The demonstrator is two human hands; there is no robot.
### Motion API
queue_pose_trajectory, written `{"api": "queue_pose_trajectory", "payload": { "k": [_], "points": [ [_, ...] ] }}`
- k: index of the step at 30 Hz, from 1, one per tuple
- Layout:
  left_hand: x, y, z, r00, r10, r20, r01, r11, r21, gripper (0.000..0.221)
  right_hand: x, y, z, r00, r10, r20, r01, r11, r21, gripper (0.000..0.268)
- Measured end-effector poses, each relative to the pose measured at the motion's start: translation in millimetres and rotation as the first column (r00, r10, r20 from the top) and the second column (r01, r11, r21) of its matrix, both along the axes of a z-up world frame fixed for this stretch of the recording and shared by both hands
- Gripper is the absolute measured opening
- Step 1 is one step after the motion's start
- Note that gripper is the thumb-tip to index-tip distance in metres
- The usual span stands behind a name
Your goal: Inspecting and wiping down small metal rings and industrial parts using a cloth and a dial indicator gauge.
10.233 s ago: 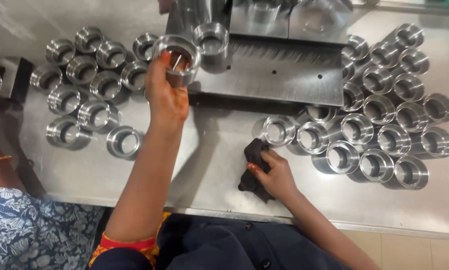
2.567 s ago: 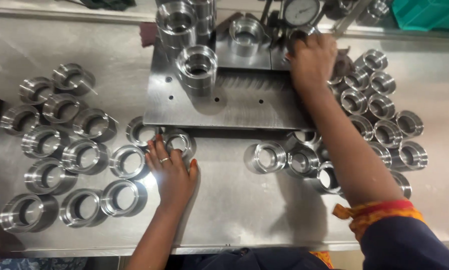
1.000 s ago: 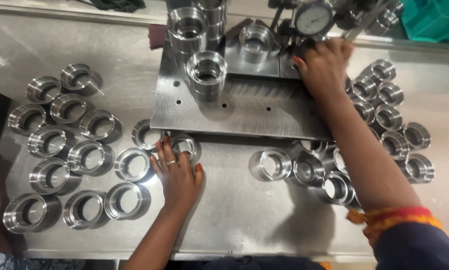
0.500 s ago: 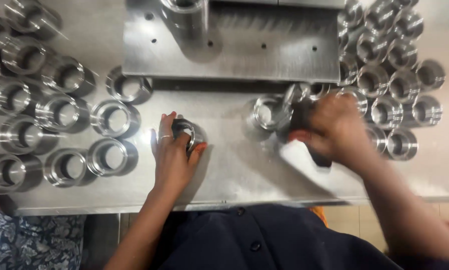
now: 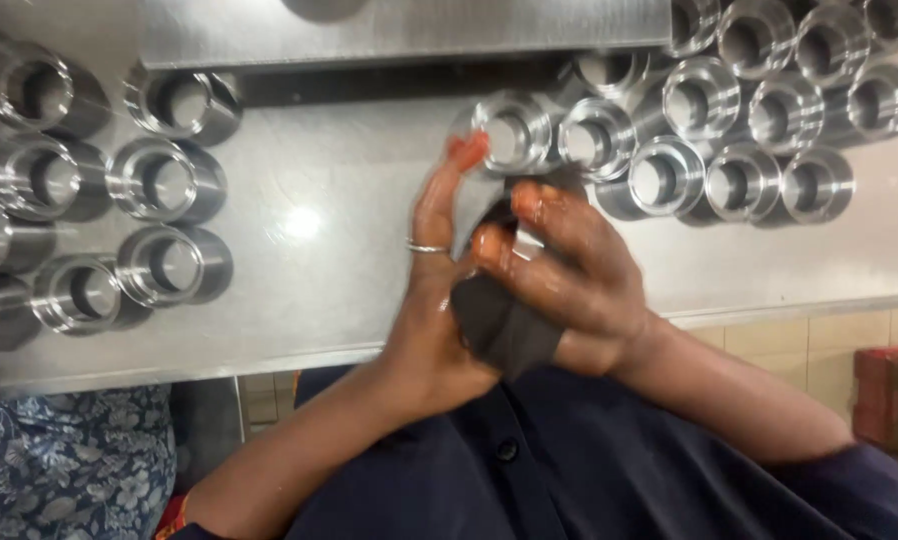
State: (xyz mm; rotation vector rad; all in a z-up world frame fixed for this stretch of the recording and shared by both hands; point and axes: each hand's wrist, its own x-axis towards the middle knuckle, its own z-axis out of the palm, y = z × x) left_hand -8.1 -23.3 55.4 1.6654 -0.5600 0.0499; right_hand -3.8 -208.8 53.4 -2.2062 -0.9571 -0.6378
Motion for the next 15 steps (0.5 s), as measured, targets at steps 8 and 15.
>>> {"api": "queue_pose_trajectory", "payload": {
  "k": [8, 15],
  "points": [
    [-17, 11, -17, 0.994, -0.07, 0.078, 0.067, 0.997, 0.046, 0.026, 8, 15, -9, 0.126, 0.337, -0.933, 0.384, 0.851, 0.359, 0.044],
    [-21, 10, -20, 0.999, -0.034, -0.04, 0.03, 0.996, -0.085, 0.049, -8, 4, -35, 0.881, 0.026, -0.472, 0.106, 0.962, 0.251, 0.03]
  ]
}}
